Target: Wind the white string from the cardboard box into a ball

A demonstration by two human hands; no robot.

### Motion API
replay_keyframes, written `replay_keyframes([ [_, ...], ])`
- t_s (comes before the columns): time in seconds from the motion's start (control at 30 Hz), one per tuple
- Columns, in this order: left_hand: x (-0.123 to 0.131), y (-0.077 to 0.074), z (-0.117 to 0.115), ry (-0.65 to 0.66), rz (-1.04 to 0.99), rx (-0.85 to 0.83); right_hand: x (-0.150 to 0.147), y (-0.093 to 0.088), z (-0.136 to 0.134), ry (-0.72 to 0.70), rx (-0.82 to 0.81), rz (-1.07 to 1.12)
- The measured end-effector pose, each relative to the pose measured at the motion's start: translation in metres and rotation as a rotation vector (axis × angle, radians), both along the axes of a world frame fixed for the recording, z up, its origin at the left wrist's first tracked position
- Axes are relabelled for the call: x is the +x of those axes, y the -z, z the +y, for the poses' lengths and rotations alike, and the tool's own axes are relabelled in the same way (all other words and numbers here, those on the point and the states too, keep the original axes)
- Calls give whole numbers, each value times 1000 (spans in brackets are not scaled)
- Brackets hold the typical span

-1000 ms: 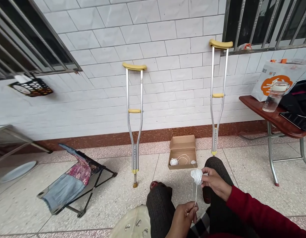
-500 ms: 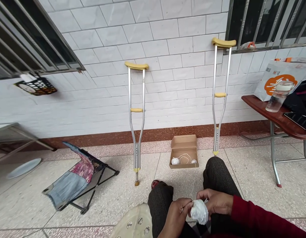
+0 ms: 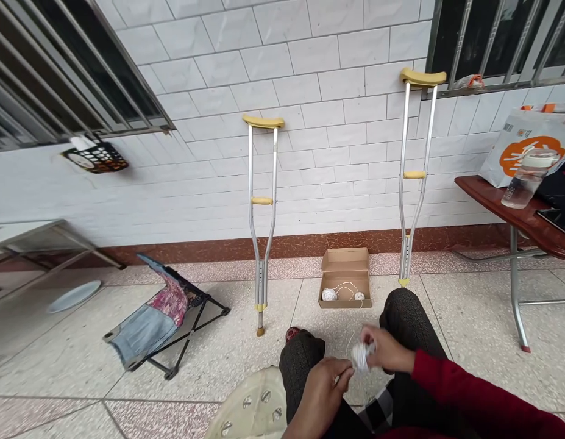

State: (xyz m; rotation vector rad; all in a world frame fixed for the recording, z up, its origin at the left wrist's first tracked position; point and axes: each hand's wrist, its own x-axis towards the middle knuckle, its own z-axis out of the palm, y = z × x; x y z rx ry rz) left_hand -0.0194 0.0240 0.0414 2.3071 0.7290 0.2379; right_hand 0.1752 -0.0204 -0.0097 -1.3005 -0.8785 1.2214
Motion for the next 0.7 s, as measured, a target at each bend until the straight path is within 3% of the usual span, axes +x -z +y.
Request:
replay_keyframes([
  [0.07,0,-3,6,-11,-29,-19,-12,4,-19,-277,-112,84],
  [0.13,2,-1,9,5,-88,-144,-16,-3,-35,-395,-184,228],
  [0.23,10,9,5,-8,-192,-318,-6,-28,-41,-304,-144,437],
  [0.37,14,28,-8,-33,-166,-313,22,-49,-16,-39,1,445],
  [0.43,14,32,-15,-29,-117,-290,30,-41,0,106,39,256],
  [0.53,10,23,-18,2,-58,-208,24,-10,12,182,53,-139],
  [0.63,5,7,-11,13,-19,-78,3,21,-3,-26,71,-360],
  [0.7,1,0,-3,-3,-20,-49,-11,27,-20,-272,-5,-216],
])
